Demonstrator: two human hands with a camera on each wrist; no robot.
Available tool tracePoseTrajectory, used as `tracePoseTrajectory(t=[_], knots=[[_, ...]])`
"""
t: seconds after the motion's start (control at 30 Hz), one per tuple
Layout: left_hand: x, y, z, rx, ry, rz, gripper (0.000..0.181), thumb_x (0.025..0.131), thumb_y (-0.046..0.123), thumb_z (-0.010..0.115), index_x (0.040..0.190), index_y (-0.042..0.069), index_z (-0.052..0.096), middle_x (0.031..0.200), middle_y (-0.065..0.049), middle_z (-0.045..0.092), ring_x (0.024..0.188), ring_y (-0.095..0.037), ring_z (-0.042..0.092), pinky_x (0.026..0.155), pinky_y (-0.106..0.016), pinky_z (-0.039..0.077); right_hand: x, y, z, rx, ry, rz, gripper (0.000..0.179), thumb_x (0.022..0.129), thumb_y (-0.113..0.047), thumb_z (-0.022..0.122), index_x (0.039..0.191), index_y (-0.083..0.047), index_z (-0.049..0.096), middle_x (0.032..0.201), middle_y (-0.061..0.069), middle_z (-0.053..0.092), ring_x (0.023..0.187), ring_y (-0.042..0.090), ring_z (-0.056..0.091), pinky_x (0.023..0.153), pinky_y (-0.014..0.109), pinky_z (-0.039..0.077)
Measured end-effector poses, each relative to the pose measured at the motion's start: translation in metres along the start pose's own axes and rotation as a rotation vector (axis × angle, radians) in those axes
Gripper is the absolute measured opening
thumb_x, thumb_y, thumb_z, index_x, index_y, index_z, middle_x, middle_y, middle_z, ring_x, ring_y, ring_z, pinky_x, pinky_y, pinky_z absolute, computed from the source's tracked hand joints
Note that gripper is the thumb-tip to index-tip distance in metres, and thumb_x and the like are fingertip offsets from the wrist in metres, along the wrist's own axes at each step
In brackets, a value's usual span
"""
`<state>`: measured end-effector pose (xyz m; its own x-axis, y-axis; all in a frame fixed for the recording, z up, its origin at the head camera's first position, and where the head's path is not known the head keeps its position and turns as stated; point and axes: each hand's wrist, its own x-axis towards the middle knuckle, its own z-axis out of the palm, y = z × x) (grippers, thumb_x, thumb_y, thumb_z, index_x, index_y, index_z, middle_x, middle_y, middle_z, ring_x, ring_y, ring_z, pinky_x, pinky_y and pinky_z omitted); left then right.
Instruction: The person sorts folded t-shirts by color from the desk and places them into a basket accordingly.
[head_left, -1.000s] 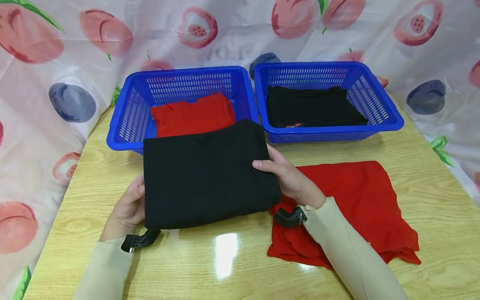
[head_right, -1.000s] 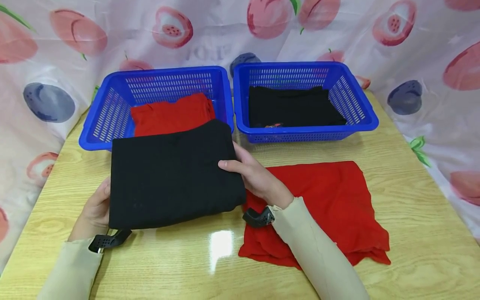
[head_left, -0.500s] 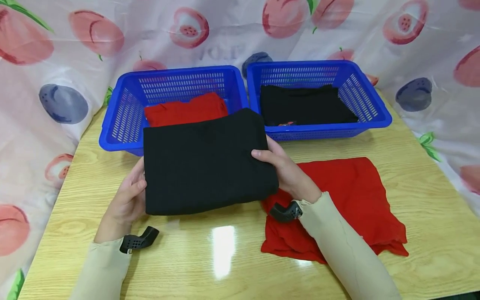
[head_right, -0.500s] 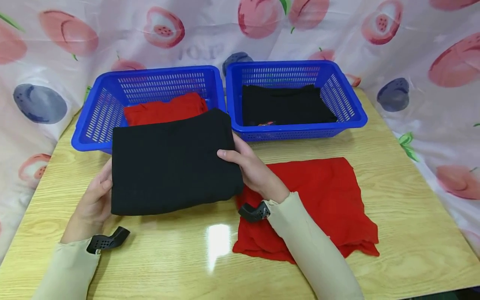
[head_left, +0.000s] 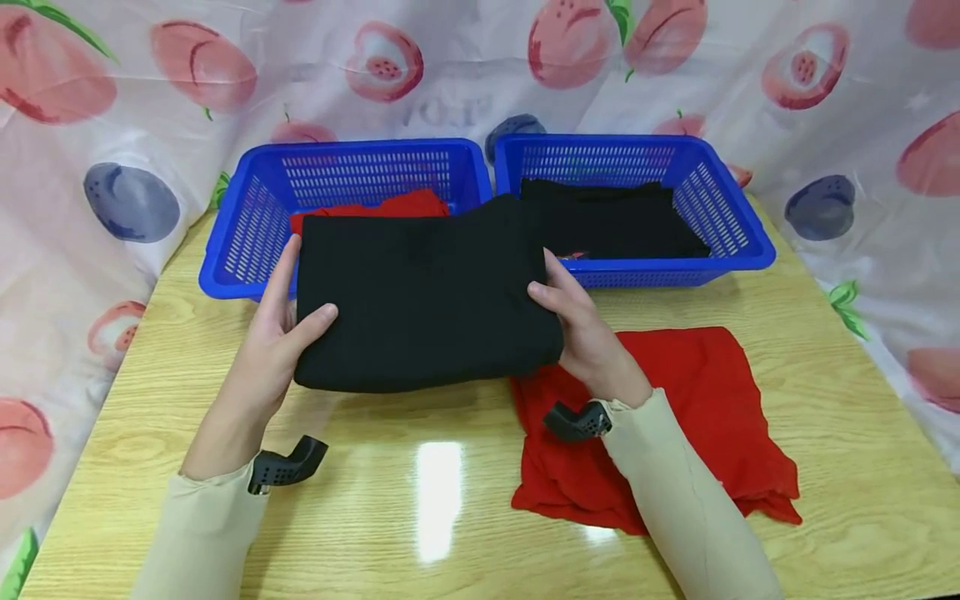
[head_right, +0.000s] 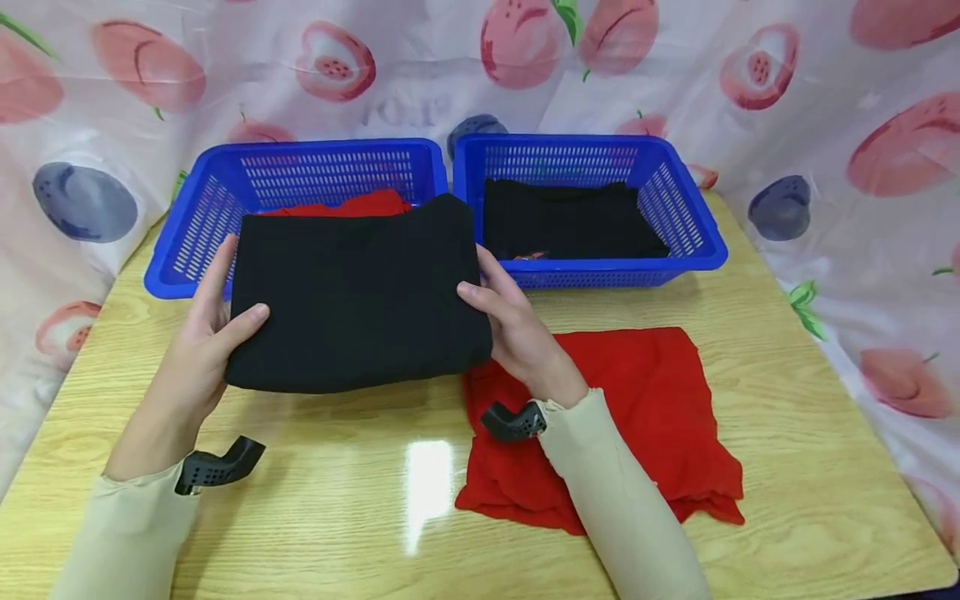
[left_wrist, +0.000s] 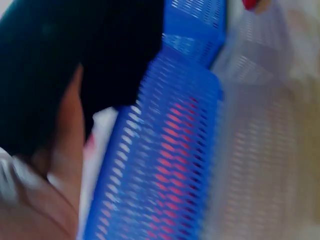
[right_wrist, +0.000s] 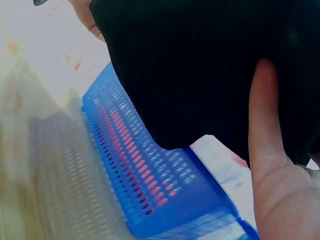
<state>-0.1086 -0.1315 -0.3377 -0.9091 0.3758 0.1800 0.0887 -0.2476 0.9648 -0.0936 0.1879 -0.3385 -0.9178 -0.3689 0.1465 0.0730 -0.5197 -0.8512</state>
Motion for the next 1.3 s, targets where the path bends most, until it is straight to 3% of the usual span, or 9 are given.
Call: tracePoseTrajectory(t=[0.17,0.33,0.57,0.8,0.97,1.2,1.3], knots=[[0.011,0.015,0.018,0.061,0.062,0.000,0.068,0.089,0.006,0.051,0.142,0.031,0.017,0.136,-0.012,0.036,0.096,-0.018,0.060,0.074,-0.028,0.050,-0.003,-0.009,-0.004,0.086,-0.024,-0.066,0.063,0.087,-0.019,0.056,0.141,-0.015,0.022,0.115,0.008,0.045,0.089,0.018,0.054,0.070,0.029,0.051],[0.017,0.027,0.034,0.090,0.073,0.022,0.066,0.089,0.007,0.052,0.142,0.029,0.019,0.141,-0.007,0.027,0.101,-0.018,0.058,0.073,-0.028,0.050,-0.006,-0.019,-0.007,0.113,-0.033,-0.116,0.066,0.086,-0.021,0.058,0.142,-0.020,0.023,0.122,0.006,0.043,0.094,0.018,0.053,0.073,0.030,0.050],[0.030,0.037,0.057,0.114,0.094,0.043,0.066,0.088,0.009,0.054,0.141,0.029,0.019,0.138,-0.006,0.031,0.103,-0.019,0.056,0.074,-0.027,0.050,-0.008,-0.031,-0.013,0.209,-0.022,-0.191,0.062,0.087,-0.013,0.056,0.141,-0.018,0.025,0.131,0.008,0.043,0.102,0.021,0.054,0.080,0.033,0.049],[0.042,0.050,0.088,0.118,0.115,0.066,0.066,0.088,0.012,0.054,0.142,0.025,0.017,0.139,0.000,0.028,0.117,-0.022,0.043,0.080,-0.025,0.048,-0.012,-0.045,-0.016,0.202,-0.011,-0.279,0.058,0.090,-0.012,0.049,0.142,-0.018,0.025,0.143,0.010,0.027,0.113,0.023,0.046,0.088,0.034,0.044],[0.047,0.061,0.103,0.152,0.086,0.033,0.071,0.086,0.013,0.057,0.142,0.023,0.016,0.137,0.000,0.030,0.117,-0.021,0.042,0.083,-0.028,0.047,-0.014,-0.053,-0.021,0.228,0.013,-0.311,0.056,0.091,-0.008,0.046,0.142,-0.017,0.025,0.146,0.009,0.020,0.123,0.026,0.036,0.094,0.038,0.038],[0.055,0.067,0.124,0.360,0.123,-0.001,0.070,0.085,0.024,0.057,0.142,0.024,0.017,0.142,0.005,0.021,0.123,-0.012,0.031,0.098,-0.036,0.034,-0.019,-0.061,-0.027,0.312,0.134,-0.360,0.052,0.090,-0.002,0.044,0.139,-0.014,0.032,0.144,0.009,0.026,0.123,0.028,0.037,0.096,0.038,0.037],[0.060,0.066,0.131,0.387,0.141,-0.009,0.070,0.085,0.026,0.057,0.142,0.024,0.017,0.144,0.007,0.017,0.125,-0.012,0.027,0.100,-0.038,0.031,-0.018,-0.063,-0.027,0.324,0.145,-0.394,0.051,0.090,-0.003,0.042,0.139,-0.012,0.032,0.144,0.009,0.027,0.125,0.027,0.035,0.098,0.037,0.035]])
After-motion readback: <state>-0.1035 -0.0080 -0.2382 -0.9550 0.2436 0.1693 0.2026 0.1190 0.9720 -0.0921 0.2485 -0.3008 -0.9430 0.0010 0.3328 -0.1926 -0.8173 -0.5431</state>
